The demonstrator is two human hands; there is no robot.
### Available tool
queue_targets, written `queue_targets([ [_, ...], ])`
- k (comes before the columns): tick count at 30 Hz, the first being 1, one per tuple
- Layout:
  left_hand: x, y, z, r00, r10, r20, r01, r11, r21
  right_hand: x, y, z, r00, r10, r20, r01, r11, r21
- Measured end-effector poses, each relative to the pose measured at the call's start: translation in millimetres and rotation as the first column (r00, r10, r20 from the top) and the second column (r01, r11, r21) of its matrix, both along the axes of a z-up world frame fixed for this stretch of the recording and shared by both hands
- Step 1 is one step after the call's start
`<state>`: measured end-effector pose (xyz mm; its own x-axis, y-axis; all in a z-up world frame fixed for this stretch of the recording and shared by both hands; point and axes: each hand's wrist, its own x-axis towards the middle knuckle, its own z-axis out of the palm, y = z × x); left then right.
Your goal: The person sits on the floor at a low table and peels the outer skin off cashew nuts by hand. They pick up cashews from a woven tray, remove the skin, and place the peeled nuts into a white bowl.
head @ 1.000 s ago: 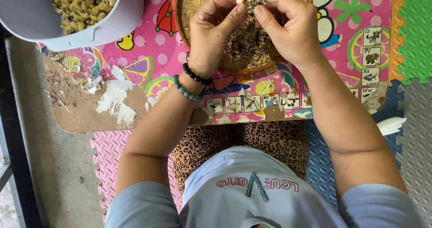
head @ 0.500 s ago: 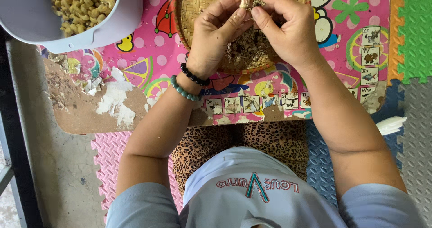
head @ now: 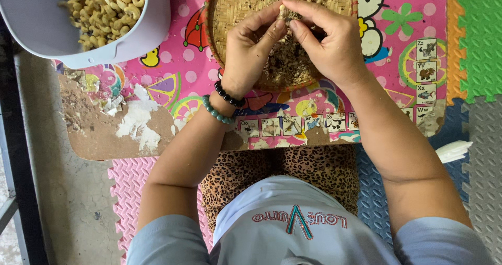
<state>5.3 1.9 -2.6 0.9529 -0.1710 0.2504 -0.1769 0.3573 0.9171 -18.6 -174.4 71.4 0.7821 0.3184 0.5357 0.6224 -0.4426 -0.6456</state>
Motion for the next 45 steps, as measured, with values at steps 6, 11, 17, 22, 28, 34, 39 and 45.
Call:
queue_targets([
  [6, -4, 0, 5, 0.997, -0.030, -0.070, 0.030, 1.000, 0.002, 5, -5, -10, 0.972, -0.019, 0.236, 0.052, 0.989, -0.136],
  [11, -4, 3, 18, 0.996, 0.001, -0.086, 0.009, 0.993, 0.115, 10, -10, -23, 0.917, -0.074, 0.393, 0.195, 0.940, -0.280],
  [17, -3, 3, 21, 0.965, -0.061, -0.254, 0.089, 0.991, 0.099, 13, -9, -28, 0.891, -0.113, 0.440, 0.276, 0.904, -0.327],
  [22, -4, 1, 12, 0.950, -0.067, -0.306, 0.088, 0.995, 0.056, 7, -4, -22, 0.940, -0.113, 0.323, 0.212, 0.933, -0.290],
  [28, -6, 2, 21, 0.954, -0.037, -0.299, 0.038, 0.999, -0.003, 5, -1, -21, 0.963, -0.093, 0.253, 0.160, 0.952, -0.260],
  [34, -10, 3, 27, 0.951, -0.059, -0.304, 0.071, 0.997, 0.029, 5, -1, -15, 0.976, -0.087, 0.199, 0.134, 0.963, -0.235],
  [39, -11, 3, 21, 0.951, -0.064, -0.301, 0.067, 0.998, 0.000, 6, -1, -15, 0.987, -0.108, 0.121, 0.125, 0.981, -0.147],
  [45, -8, 3, 12, 0.960, 0.010, -0.280, -0.029, 0.998, -0.063, 1, 0, -2, 0.995, -0.099, -0.023, 0.098, 0.995, -0.037],
])
